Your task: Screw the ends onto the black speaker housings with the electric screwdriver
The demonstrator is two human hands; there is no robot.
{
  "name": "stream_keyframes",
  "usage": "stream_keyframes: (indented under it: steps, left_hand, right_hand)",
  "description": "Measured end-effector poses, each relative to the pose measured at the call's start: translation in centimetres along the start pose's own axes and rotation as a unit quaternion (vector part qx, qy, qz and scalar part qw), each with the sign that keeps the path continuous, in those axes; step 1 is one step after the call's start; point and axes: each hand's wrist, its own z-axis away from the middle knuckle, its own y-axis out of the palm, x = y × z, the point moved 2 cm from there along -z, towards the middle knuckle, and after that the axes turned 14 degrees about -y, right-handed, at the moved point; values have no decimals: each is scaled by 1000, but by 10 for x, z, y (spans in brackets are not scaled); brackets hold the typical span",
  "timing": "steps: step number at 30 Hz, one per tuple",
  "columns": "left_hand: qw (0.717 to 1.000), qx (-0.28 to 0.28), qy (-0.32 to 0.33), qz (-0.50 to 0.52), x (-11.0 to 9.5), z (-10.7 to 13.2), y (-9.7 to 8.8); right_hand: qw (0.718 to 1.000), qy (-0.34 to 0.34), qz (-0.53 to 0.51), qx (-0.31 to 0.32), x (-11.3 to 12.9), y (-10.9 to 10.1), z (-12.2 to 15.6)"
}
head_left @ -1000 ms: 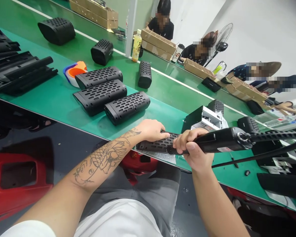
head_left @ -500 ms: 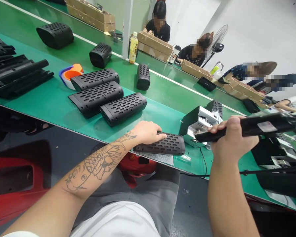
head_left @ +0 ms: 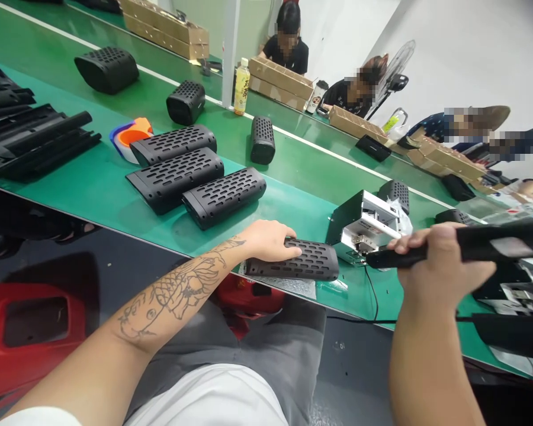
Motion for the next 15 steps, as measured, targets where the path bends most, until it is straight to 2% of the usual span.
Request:
stream_keyframes:
  steps: [4,7,11,15]
  left_hand:
    - [1000,18,5,2,2,-1,-4]
    - [1000,18,5,7,2,-2,-5]
    - [999,30,17,37,2,-1,-5]
    - [997,37,31,64,1,5,-10]
  right_hand:
    - [983,20,-144,112,53,38,26]
    - [958,45,-217,182,72,75,54]
    - [936,55,-272,216,73,115,83]
    - [928,79,-265,250,62,133,98]
